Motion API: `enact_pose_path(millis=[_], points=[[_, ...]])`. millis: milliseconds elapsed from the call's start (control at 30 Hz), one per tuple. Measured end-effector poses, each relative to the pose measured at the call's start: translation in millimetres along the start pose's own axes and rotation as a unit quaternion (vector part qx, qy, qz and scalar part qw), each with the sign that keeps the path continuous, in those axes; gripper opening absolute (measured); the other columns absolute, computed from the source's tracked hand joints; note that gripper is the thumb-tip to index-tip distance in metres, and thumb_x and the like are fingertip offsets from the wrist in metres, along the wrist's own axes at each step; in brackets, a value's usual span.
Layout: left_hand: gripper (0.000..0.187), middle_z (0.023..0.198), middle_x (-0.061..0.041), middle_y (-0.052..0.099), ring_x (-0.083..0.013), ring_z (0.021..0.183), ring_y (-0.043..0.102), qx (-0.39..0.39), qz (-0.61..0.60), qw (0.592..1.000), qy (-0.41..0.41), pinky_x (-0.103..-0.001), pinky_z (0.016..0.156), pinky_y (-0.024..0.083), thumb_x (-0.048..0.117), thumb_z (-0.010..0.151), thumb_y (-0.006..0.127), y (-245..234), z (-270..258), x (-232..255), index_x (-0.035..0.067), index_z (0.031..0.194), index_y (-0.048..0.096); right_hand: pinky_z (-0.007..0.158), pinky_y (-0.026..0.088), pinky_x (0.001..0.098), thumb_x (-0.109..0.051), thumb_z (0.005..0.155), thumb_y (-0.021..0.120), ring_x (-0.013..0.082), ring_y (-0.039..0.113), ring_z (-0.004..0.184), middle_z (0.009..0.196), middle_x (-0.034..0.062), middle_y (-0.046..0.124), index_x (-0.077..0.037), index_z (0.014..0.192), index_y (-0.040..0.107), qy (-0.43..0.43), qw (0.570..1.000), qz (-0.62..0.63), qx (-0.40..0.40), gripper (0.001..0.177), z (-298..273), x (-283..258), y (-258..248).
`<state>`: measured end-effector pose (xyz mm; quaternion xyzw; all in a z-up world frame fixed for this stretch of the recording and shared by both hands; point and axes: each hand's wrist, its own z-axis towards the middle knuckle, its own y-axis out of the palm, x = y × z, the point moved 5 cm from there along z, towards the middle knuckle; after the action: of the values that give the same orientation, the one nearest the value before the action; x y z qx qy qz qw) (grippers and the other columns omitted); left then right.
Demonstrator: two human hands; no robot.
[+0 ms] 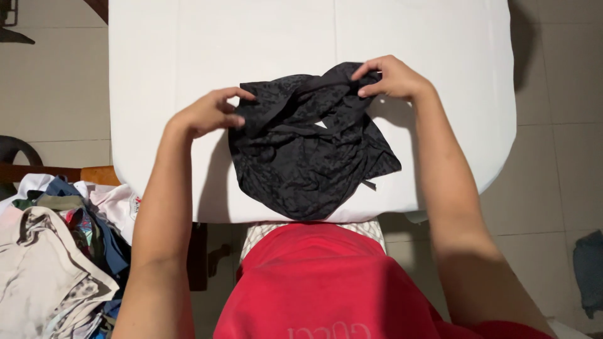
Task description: The person takes a black patterned garment from a basket and spreads it out on a table, smoothing the fabric with their hands before folding the item into a neat rectangle.
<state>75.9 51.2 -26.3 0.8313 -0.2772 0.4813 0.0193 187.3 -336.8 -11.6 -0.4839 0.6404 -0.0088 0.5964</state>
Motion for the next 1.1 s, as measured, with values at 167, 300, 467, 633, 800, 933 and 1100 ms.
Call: enact_pose_path(millis=[167,300,467,633,800,933,1100], points=[[0.039,0.1,-0.006,0.069,-0.0113,0.083,0.062,0.111,-0.281,0.937,0.173,-0.026,0.074,0.052,-0.006,0.092,0.071,-33.8,24.9,-7.6,0.0,0.131,0.067,0.08,0.055,0.035,-0.009,0.069,0.089,0.022,0.07,0.089,0.101,0.0097,0.077,-0.008,0.116,0.076,0.087,0.991,-0.093,-0.037,0.048,9.8,17.6,-15.2],[0.032,0.092,-0.004,0.071,-0.0065,0.075,0.064,0.272,-0.125,0.941,0.155,-0.021,0.064,0.053,-0.004,0.089,0.073,-46.6,34.4,-7.2,-0.003,0.12,0.07,0.078,0.056,0.0372,-0.009,0.084,0.078,0.0225,0.071,0.083,0.095,0.0136,0.076,-0.004,0.114,0.079,0.086,0.978,-0.171,0.088,0.031,30.6,37.6,-35.0],[0.011,0.079,-0.003,0.065,-0.0093,0.061,0.056,0.316,-0.22,0.909,0.162,-0.025,0.053,0.045,0.006,0.099,0.071,-58.6,59.9,-2.9,0.0,0.096,0.062,0.057,0.052,0.0344,-0.022,0.101,0.071,0.0195,0.065,0.064,0.079,0.011,0.068,0.001,0.104,0.07,0.102,0.971,-0.014,0.214,0.023,61.9,30.3,-40.0],[0.016,0.076,-0.003,0.059,-0.0122,0.054,0.06,0.348,-0.404,0.838,0.118,-0.027,0.051,0.052,0.018,0.103,0.057,-79.6,108.7,-28.2,0.009,0.093,0.048,0.047,0.048,0.029,-0.018,0.102,0.067,0.0161,0.062,0.059,0.076,0.008,0.065,-0.001,0.108,0.067,0.11,0.969,0.149,0.162,0.019,126.4,32.9,-21.9],[0.016,0.083,-0.013,0.064,-0.0149,0.062,0.065,0.524,-0.245,0.802,0.149,-0.03,0.059,0.055,0.021,0.11,0.053,-136.5,132.4,-65.2,0.006,0.104,0.048,0.089,0.063,0.0328,0.004,0.096,0.055,0.0245,0.075,0.105,0.123,0.0171,0.066,-0.002,0.131,0.054,-0.024,0.833,0.546,0.083,0.035,171.4,-11.9,-1.6],[0.016,0.112,-0.015,0.067,-0.0252,0.1,0.067,0.677,-0.131,0.721,0.068,-0.039,0.091,0.055,0.019,0.11,0.055,-169.6,92.9,-92.3,0.004,0.116,0.052,0.091,0.063,0.0298,0.0,0.1,0.05,0.0256,0.069,0.112,0.133,0.0181,0.059,-0.015,0.139,0.044,0.017,0.865,0.496,0.073,0.043,129.6,-40.9,10.0],[0.065,0.144,-0.022,0.032,-0.0398,0.119,0.05,0.664,-0.031,0.747,-0.01,-0.048,0.099,0.044,0.016,0.083,0.073,-128.7,81.6,-76.6,0.002,0.138,0.042,0.076,0.061,0.0269,-0.003,0.102,0.054,0.0172,0.074,0.089,0.102,0.0122,0.07,-0.001,0.13,0.059,0.106,0.906,0.373,0.166,0.029,43.1,-3.7,35.5]])
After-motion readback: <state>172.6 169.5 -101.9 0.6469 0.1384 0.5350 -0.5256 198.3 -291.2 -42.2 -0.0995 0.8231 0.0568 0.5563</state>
